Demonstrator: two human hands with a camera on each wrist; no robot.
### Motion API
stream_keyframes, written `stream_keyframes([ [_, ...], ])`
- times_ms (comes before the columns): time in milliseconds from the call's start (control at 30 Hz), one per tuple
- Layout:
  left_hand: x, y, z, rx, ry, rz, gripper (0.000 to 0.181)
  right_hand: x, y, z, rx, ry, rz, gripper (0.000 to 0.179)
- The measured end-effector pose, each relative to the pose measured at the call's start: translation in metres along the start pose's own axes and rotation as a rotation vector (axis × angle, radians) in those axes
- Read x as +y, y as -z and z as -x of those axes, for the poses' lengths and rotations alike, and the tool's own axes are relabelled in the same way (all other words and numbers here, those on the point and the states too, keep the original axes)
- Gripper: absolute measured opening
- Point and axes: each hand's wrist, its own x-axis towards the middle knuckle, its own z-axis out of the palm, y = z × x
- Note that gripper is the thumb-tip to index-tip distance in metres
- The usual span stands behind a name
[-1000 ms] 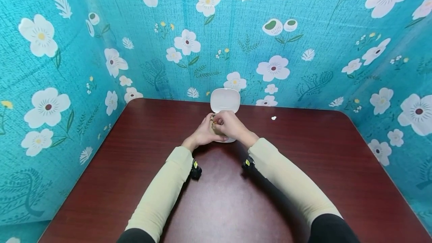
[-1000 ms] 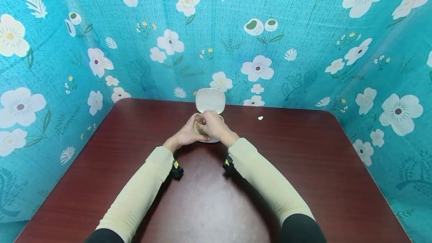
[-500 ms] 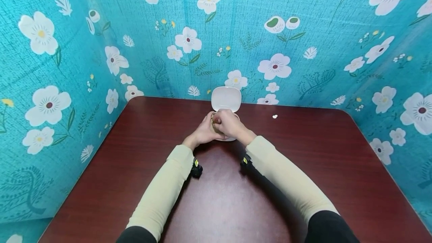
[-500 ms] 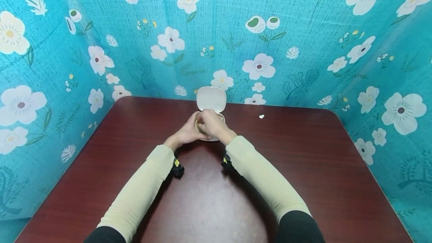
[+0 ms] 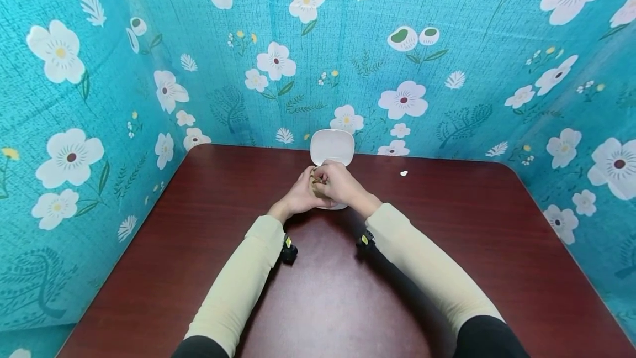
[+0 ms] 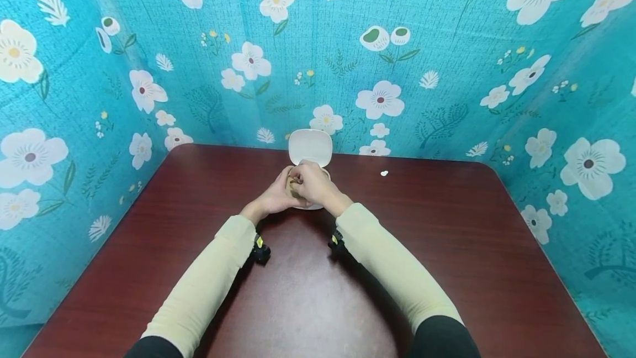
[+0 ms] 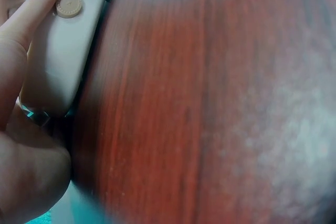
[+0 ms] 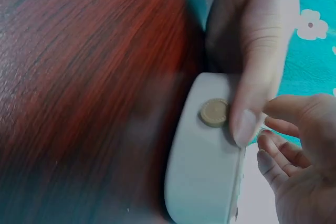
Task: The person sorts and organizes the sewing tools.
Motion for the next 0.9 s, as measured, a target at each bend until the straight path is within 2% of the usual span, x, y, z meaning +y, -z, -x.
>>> stream_keyframes([
  [200,0.001,-0.001,0.001,0.018,-0.002,-0.009,0.107,0.006,0.013,0.009,0.044,0.015,-0.029,0.015],
  [467,-0.002,-0.003,0.001,0.035,-0.031,-0.003,0.106,0.025,0.032,0.027,0.105,-0.023,-0.003,0.011],
  [900,-0.001,-0.004,0.003,0.05,-0.031,-0.016,0.111,0.048,0.049,0.046,0.102,-0.079,0.019,0.011],
])
